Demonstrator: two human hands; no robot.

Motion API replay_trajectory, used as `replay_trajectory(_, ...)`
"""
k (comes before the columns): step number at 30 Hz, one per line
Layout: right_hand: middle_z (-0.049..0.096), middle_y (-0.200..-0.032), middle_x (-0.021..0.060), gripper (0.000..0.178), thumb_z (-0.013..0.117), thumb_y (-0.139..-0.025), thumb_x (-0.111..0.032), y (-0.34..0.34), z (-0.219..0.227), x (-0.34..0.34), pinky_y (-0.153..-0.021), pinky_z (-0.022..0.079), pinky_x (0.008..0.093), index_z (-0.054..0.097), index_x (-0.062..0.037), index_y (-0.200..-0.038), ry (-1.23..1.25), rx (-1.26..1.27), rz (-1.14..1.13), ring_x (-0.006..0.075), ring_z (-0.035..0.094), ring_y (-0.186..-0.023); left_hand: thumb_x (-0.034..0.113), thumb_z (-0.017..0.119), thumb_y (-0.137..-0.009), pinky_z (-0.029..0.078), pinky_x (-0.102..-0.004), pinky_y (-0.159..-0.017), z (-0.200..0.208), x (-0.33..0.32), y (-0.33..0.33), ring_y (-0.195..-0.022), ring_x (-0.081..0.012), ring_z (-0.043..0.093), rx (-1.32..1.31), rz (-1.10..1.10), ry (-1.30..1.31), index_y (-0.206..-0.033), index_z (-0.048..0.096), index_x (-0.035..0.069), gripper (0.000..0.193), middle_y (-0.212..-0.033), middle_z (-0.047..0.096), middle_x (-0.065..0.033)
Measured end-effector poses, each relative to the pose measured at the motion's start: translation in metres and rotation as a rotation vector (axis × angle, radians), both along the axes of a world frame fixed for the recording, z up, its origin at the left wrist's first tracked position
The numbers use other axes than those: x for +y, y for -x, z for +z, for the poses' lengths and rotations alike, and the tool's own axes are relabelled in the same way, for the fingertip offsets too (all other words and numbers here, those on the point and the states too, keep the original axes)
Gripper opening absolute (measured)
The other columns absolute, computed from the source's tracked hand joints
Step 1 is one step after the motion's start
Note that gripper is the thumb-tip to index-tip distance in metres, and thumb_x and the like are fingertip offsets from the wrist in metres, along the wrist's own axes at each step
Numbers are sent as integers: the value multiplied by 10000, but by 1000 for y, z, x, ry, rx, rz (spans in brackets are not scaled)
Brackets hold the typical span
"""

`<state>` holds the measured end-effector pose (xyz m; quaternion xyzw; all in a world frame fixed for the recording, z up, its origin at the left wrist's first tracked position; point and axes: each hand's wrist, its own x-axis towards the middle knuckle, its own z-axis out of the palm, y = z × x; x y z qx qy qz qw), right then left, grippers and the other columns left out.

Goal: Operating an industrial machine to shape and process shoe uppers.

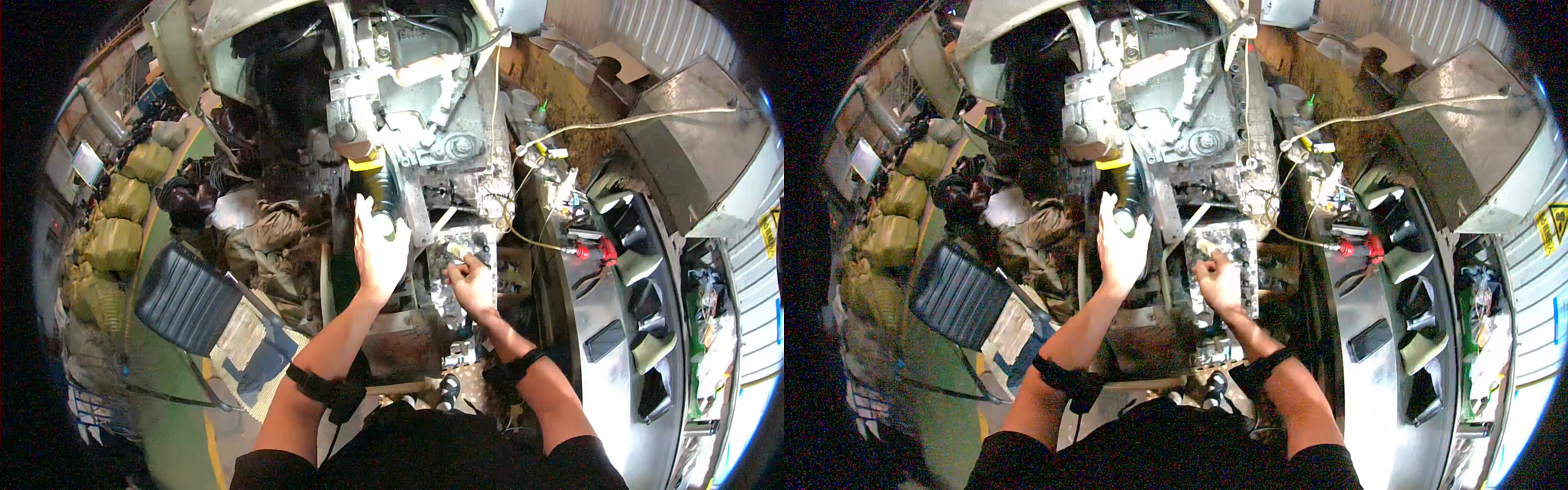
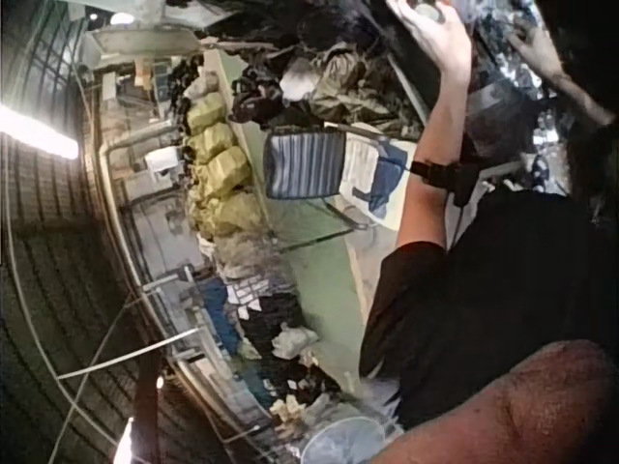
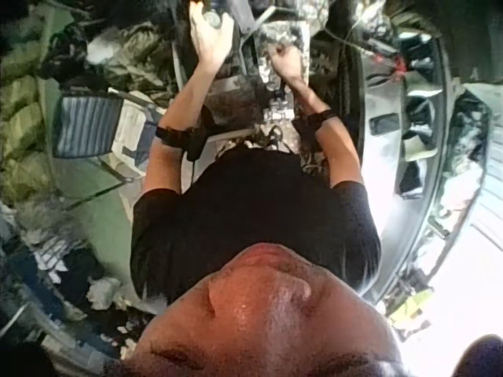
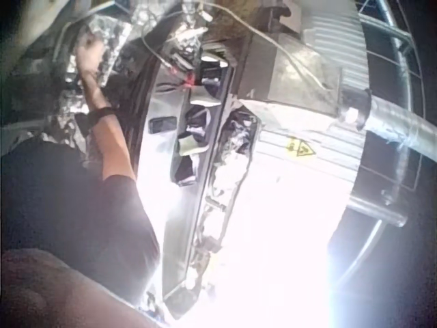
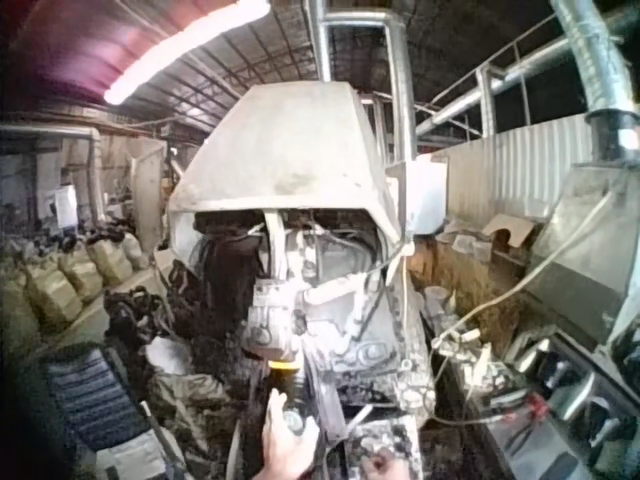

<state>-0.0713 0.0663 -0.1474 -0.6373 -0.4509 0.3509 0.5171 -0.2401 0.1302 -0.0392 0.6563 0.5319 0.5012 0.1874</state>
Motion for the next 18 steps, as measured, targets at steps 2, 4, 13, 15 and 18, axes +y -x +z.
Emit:
replay_trajectory(2,725,-781,112,275,601,-907,-142,0,-5,0,-536,490,279,581,44,-1109,-14,14,-17,120,635,-607,215,681,-851,368,-419,-1090,-6,3,0,-1286,-396,467,33,15,-32,-1432,326,-52,731,-1427,432,-274)
replay_trajectory(4,725,-772,108,295,602,-908,-149,-2,-2,0,-528,485,280,583,37,-1136,4,-17,-15,113,627,-595,237,685,-858,369,-414,-1089,0,1,0,-1283,-392,472,58,30,-61,-1431,329,-56,736,-1416,446,-274)
replay_trajectory(13,719,-792,126,203,607,-929,-115,2,-3,0,-530,496,258,557,47,-1041,-8,84,27,123,662,-639,187,637,-873,390,-416,-1082,-3,23,1,-1276,-409,493,-5,28,-57,-1184,595,-90,418,-1332,525,-304)
replay_trajectory(15,720,-790,127,193,609,-929,-116,1,-3,2,-530,496,256,554,45,-1021,-11,94,35,123,664,-637,180,641,-863,400,-418,-1073,-1,21,-3,-1264,-411,503,-28,44,-76,-1178,600,-84,413,-1320,535,-303)
replay_trajectory(18,717,-791,130,183,607,-932,-107,-1,-1,4,-556,508,259,546,52,-1000,-9,100,48,128,665,-636,164,645,-848,416,-416,-1058,0,22,-5,-1249,-409,517,-14,92,-131,-1166,611,-71,397,-1297,551,-303)
